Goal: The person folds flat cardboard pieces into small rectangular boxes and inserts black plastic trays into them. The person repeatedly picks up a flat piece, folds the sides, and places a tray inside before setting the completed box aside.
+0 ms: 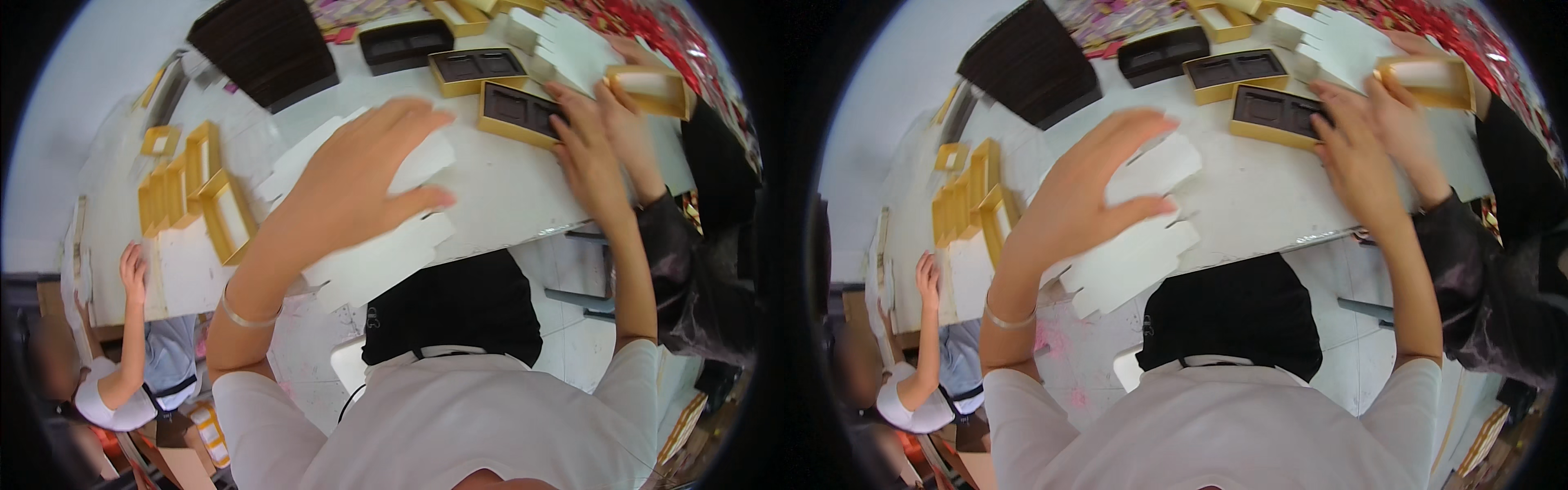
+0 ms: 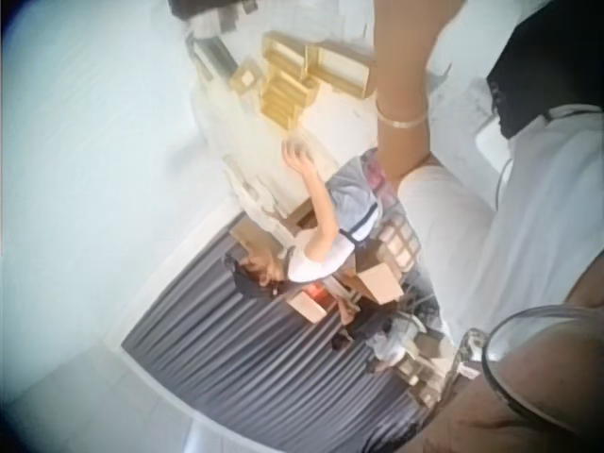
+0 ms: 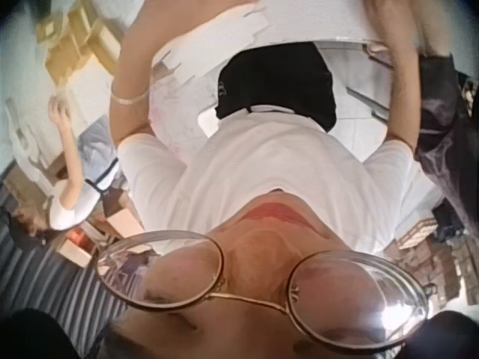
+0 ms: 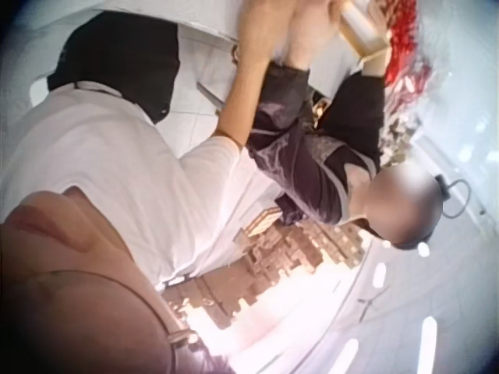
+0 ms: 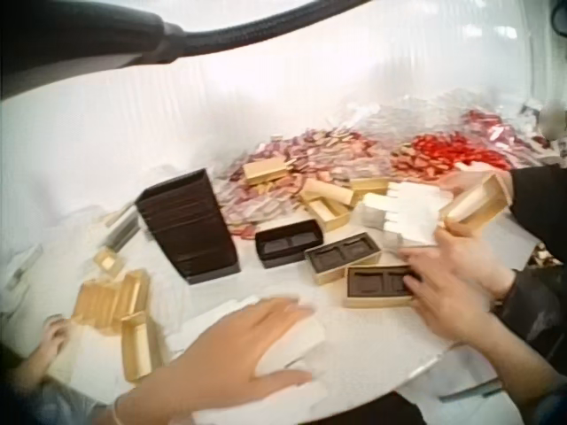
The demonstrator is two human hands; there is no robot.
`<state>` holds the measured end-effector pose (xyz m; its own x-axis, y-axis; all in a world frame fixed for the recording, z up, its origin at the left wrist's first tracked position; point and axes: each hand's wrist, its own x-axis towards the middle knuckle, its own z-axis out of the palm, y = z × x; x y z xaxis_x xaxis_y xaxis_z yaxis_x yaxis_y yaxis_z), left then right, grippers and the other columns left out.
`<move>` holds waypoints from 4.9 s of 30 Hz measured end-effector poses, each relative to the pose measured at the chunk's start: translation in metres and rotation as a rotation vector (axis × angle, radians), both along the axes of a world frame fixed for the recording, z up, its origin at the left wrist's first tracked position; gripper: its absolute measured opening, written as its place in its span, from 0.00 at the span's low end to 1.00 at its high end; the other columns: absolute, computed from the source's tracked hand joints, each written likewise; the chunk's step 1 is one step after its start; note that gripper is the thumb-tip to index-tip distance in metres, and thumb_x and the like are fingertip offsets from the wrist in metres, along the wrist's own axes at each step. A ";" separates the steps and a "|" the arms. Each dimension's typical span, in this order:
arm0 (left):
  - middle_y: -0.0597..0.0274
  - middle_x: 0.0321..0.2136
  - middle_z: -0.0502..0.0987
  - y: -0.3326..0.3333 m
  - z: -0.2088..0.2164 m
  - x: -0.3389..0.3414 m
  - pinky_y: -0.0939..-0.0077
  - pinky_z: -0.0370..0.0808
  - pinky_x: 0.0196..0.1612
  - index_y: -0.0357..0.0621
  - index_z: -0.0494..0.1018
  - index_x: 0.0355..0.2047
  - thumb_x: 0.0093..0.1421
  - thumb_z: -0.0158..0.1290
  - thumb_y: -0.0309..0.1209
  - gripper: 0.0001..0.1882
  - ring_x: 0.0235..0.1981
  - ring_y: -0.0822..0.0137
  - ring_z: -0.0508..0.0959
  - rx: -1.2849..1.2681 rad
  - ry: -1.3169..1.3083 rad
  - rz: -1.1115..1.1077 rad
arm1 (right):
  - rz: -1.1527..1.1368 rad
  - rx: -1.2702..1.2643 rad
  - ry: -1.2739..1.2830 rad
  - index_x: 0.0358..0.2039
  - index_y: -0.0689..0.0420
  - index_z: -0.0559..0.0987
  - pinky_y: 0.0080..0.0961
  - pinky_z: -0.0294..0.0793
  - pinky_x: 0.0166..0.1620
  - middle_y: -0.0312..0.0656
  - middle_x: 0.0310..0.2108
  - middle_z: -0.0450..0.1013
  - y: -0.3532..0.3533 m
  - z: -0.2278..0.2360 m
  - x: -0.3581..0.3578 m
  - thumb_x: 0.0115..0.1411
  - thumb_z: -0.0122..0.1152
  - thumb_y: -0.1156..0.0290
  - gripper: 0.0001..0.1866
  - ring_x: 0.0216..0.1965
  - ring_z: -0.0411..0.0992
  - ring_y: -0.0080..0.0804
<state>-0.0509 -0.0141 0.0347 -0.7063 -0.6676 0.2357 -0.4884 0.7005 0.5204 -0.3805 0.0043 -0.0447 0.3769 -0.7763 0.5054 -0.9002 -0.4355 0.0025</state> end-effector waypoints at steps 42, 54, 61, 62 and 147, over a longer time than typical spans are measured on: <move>0.62 0.29 0.72 0.060 -0.060 0.049 0.69 0.69 0.31 0.41 0.76 0.30 0.49 0.63 0.31 0.11 0.29 0.62 0.72 -0.286 0.037 0.346 | 0.728 -0.063 0.186 0.29 0.64 0.74 0.26 0.71 0.41 0.43 0.33 0.68 0.004 0.017 0.153 0.45 0.59 0.74 0.10 0.37 0.69 0.35; 0.61 0.21 0.69 0.023 -0.045 0.054 0.74 0.66 0.26 0.39 0.75 0.37 0.56 0.59 0.37 0.14 0.21 0.67 0.69 0.020 -0.079 0.531 | 0.420 0.842 0.011 0.32 0.62 0.76 0.39 0.70 0.37 0.49 0.27 0.71 -0.041 0.043 0.181 0.58 0.55 0.73 0.06 0.32 0.71 0.47; 0.55 0.47 0.69 0.093 -0.025 0.046 0.76 0.73 0.34 0.47 0.55 0.63 0.56 0.59 0.41 0.38 0.40 0.66 0.74 0.352 0.429 0.592 | 0.573 0.478 -0.427 0.31 0.64 0.75 0.36 0.72 0.36 0.49 0.31 0.71 0.029 0.055 0.193 0.57 0.56 0.73 0.07 0.34 0.72 0.46; 0.55 0.51 0.66 0.094 -0.029 0.044 0.78 0.74 0.35 0.47 0.51 0.65 0.56 0.59 0.40 0.41 0.44 0.67 0.74 0.410 0.596 0.520 | 0.648 0.483 -0.447 0.29 0.65 0.76 0.36 0.73 0.36 0.49 0.34 0.72 0.041 0.047 0.201 0.56 0.57 0.71 0.08 0.36 0.74 0.45; 0.65 0.28 0.76 0.058 -0.046 0.065 0.76 0.71 0.33 0.43 0.76 0.36 0.46 0.62 0.19 0.15 0.29 0.66 0.74 0.269 0.108 0.058 | 0.836 0.588 -0.489 0.22 0.58 0.66 0.31 0.63 0.37 0.42 0.33 0.63 0.011 0.009 0.155 0.39 0.59 0.80 0.11 0.35 0.60 0.41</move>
<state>0.0142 0.0439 -0.0112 -0.6452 -0.7550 0.1168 -0.4552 0.5027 0.7349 -0.2253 0.0149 -0.0360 0.7509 -0.5397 0.3806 -0.1748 -0.7182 -0.6735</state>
